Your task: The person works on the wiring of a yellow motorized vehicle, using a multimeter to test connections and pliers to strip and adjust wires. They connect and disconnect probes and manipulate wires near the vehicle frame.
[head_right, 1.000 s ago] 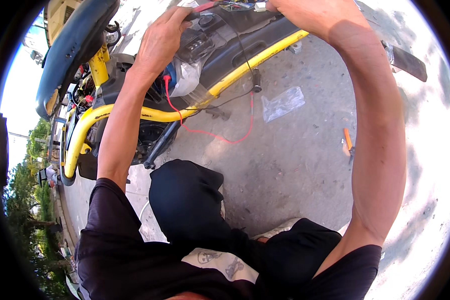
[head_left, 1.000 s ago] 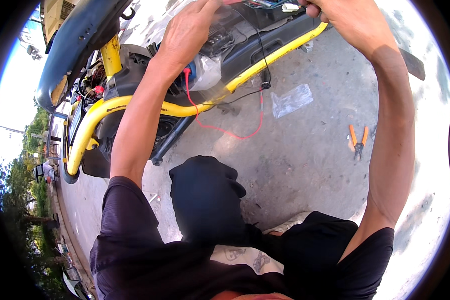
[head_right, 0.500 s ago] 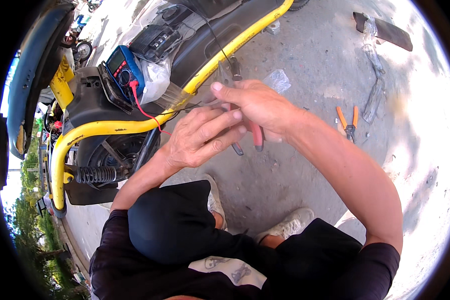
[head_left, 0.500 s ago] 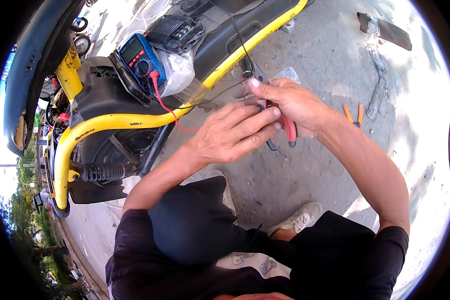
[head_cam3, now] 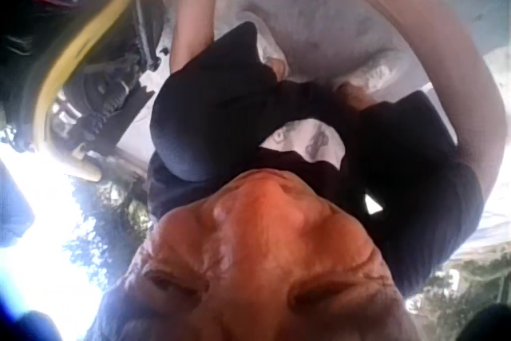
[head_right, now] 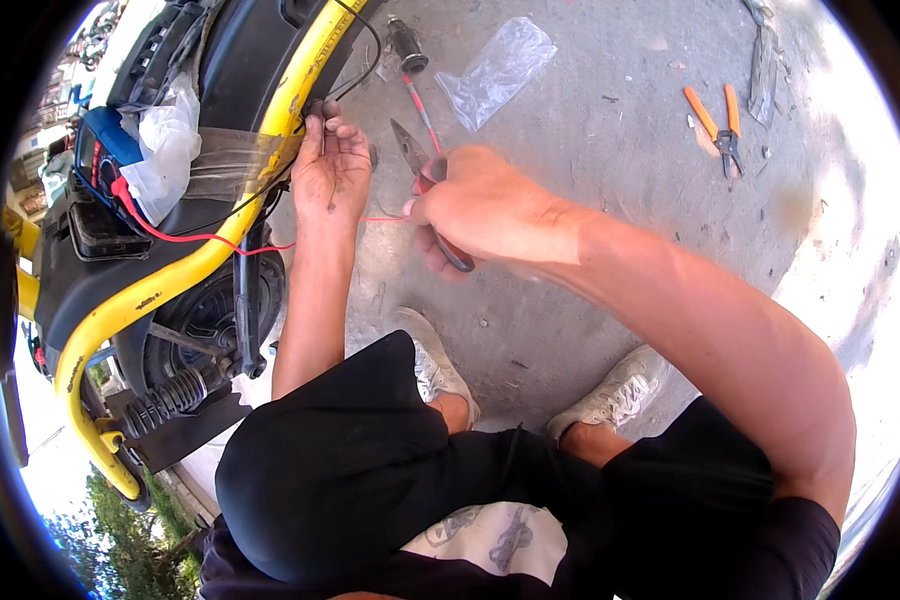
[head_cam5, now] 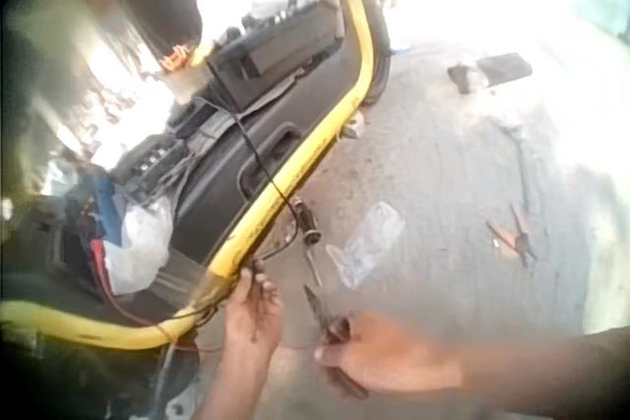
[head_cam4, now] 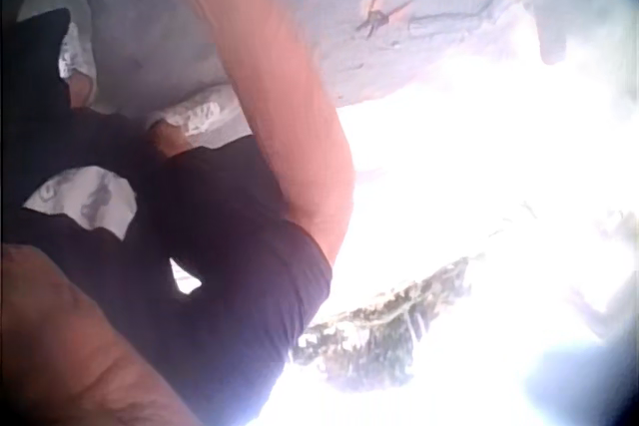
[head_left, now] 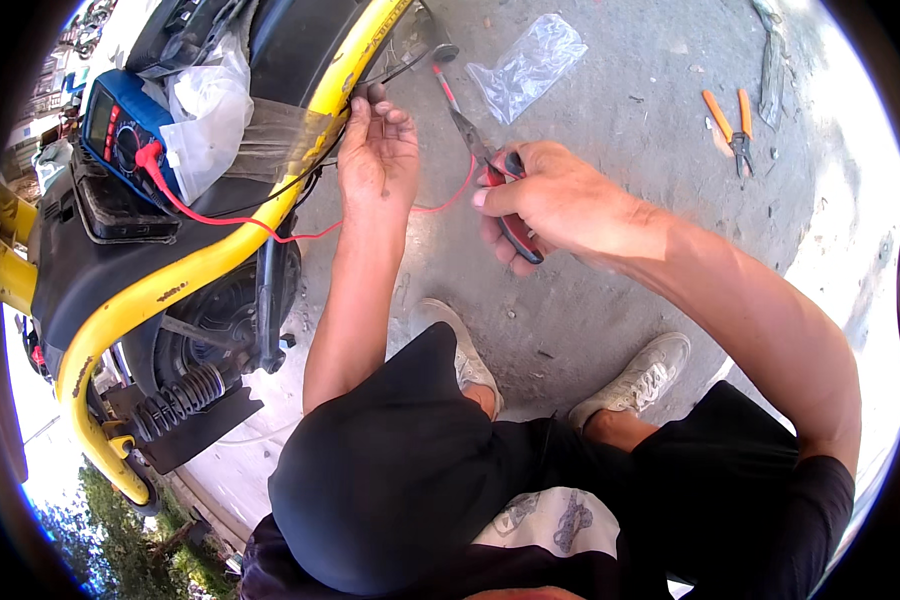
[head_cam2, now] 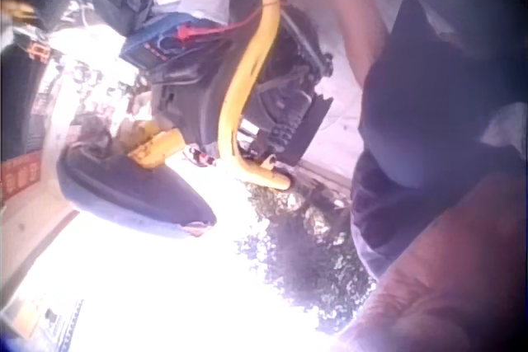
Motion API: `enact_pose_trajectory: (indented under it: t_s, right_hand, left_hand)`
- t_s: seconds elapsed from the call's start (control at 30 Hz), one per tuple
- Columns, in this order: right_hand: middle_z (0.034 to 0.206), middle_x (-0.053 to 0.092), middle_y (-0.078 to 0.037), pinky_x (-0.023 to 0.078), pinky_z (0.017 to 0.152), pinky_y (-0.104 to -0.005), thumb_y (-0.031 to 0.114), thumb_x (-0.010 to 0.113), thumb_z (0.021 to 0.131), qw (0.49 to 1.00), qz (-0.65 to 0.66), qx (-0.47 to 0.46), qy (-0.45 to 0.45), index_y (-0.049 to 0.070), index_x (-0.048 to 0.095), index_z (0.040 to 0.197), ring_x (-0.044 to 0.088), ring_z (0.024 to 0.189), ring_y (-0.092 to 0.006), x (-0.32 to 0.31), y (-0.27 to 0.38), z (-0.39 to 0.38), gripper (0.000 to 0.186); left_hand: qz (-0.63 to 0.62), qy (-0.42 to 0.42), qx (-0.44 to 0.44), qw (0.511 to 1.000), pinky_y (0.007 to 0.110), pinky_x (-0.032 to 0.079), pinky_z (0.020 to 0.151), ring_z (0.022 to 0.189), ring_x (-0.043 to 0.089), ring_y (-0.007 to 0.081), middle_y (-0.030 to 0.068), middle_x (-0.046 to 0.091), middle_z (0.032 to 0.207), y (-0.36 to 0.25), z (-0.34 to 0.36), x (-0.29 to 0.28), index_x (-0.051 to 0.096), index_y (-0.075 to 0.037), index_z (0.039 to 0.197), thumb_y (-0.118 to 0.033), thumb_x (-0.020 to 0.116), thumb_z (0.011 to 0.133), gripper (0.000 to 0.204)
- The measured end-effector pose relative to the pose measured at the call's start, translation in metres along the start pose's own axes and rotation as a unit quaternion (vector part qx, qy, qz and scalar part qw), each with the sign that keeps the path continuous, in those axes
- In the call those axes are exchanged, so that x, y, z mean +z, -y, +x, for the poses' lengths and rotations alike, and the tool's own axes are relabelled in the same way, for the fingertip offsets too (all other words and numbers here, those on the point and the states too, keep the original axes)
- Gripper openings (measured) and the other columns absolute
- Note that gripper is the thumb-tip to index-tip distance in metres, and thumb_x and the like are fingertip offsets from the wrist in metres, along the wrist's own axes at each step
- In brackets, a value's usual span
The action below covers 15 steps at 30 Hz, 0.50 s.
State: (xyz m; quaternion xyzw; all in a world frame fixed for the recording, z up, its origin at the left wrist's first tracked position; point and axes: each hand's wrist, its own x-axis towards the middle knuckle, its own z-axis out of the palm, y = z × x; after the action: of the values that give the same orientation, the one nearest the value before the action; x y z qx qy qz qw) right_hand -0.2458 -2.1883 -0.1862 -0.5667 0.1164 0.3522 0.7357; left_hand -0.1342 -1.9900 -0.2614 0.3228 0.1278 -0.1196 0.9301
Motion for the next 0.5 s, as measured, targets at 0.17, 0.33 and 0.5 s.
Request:
enact_pose_trajectory:
  t_s: [0.17,0.33,0.5]
  right_hand:
    - [0.080,0.067,-0.015,0.053,0.064,-0.0358,0.022,0.062,0.095,0.958,-0.212,-0.181,-0.065,-0.007,0.060,0.104,0.066,0.070,-0.0213,0.008,-0.029,0.034,0.031]
    - [0.086,0.068,-0.023,0.053,0.075,-0.0440,0.030,0.058,0.098,0.968,-0.177,-0.160,-0.077,-0.009,0.065,0.097,0.068,0.078,-0.0337,0.022,-0.008,0.049,0.040]
    - [0.084,0.067,-0.026,0.051,0.077,-0.0467,0.030,0.057,0.099,0.968,-0.140,-0.144,-0.151,-0.010,0.063,0.099,0.067,0.081,-0.0386,0.031,-0.008,0.069,0.040]
  left_hand:
    - [-0.023,-0.023,-0.010,0.999,0.032,0.048,0.074,0.081,0.059,0.0127,-0.0001,0.069,0.096,0.011,0.007,-0.006,0.067,-0.007,0.104,-0.016,0.070,0.096,0.012]
    - [0.076,0.106,0.032,0.991,0.035,0.049,0.081,0.095,0.058,0.0155,0.0012,0.066,0.106,0.006,0.004,-0.022,0.066,-0.011,0.111,-0.023,0.066,0.100,0.016]
    - [0.125,0.017,0.054,0.990,0.038,0.050,0.094,0.105,0.058,0.0181,0.0017,0.063,0.113,0.004,0.001,-0.019,0.064,-0.010,0.118,-0.029,0.066,0.100,0.026]
